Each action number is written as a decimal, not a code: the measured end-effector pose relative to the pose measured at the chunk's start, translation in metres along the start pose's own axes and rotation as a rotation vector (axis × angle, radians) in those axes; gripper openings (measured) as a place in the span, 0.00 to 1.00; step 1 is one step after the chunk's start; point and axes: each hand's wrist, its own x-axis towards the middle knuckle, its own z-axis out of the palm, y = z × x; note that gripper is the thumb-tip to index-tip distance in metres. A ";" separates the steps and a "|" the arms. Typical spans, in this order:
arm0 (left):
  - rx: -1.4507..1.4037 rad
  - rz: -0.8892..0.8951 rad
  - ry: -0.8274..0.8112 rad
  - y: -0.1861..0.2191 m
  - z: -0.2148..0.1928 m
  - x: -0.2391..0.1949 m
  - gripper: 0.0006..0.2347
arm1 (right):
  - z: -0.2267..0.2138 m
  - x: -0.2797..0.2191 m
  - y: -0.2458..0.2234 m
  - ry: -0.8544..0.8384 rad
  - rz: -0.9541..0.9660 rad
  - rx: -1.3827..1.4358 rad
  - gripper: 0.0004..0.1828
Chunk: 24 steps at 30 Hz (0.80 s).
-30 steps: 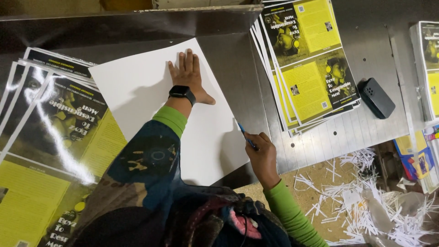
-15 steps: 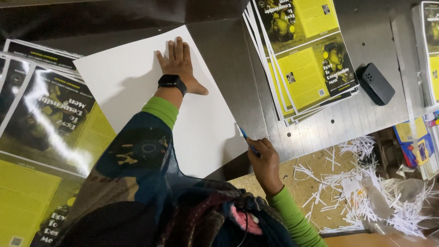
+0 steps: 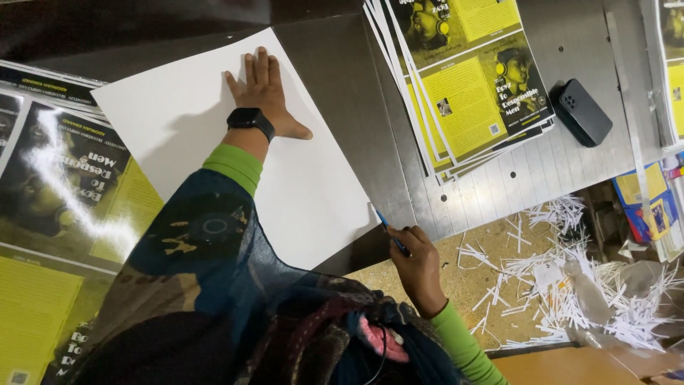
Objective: Trimming the edges of paper sheets using a small hand-held utility knife on a cutting machine table.
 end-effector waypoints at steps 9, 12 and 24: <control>-0.006 -0.003 -0.005 0.000 0.000 -0.001 0.63 | -0.012 -0.019 0.006 -0.001 -0.051 -0.068 0.12; -0.016 0.001 0.001 0.000 0.000 -0.002 0.63 | -0.012 -0.026 0.014 0.017 -0.080 -0.108 0.12; -0.084 0.116 0.275 -0.025 0.022 0.032 0.54 | -0.019 -0.056 0.031 0.106 -0.098 -0.071 0.18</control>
